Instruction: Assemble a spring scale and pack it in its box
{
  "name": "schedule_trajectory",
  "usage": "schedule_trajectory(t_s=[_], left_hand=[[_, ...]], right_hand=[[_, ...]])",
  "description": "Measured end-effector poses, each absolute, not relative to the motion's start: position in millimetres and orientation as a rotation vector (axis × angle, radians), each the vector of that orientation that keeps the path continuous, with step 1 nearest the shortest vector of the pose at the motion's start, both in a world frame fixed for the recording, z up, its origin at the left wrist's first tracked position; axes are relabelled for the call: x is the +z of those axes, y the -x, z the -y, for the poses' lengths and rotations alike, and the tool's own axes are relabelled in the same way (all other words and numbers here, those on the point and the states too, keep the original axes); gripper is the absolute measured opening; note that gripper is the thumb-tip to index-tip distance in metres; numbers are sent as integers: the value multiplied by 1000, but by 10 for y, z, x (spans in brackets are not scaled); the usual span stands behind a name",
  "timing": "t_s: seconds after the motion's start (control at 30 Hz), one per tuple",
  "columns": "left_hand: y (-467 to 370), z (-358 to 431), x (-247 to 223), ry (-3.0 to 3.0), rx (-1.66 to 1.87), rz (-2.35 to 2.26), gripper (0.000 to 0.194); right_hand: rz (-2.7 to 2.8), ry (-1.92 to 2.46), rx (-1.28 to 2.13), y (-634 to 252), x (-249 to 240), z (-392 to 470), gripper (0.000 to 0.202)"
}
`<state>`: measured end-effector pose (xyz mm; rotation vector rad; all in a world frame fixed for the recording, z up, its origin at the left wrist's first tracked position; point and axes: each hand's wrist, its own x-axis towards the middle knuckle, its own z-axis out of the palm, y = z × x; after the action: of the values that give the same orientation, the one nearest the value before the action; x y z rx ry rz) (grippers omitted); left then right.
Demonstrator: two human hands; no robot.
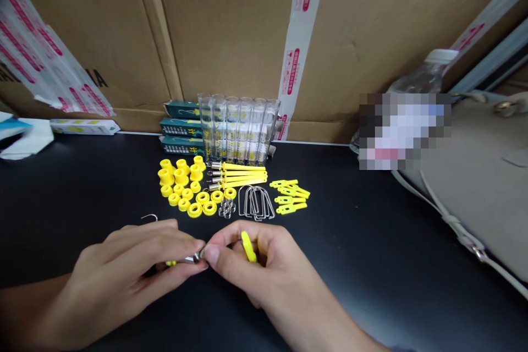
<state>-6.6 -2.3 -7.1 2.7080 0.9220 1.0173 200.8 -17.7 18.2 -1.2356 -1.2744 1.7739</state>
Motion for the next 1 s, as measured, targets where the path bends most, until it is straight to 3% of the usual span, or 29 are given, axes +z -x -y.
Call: schedule_trajectory(t_s=[1.0], left_hand=[[139, 66, -117, -2875, 929, -906, 14]], right_hand=[[1400, 1310, 1611, -1978, 180, 199, 29]])
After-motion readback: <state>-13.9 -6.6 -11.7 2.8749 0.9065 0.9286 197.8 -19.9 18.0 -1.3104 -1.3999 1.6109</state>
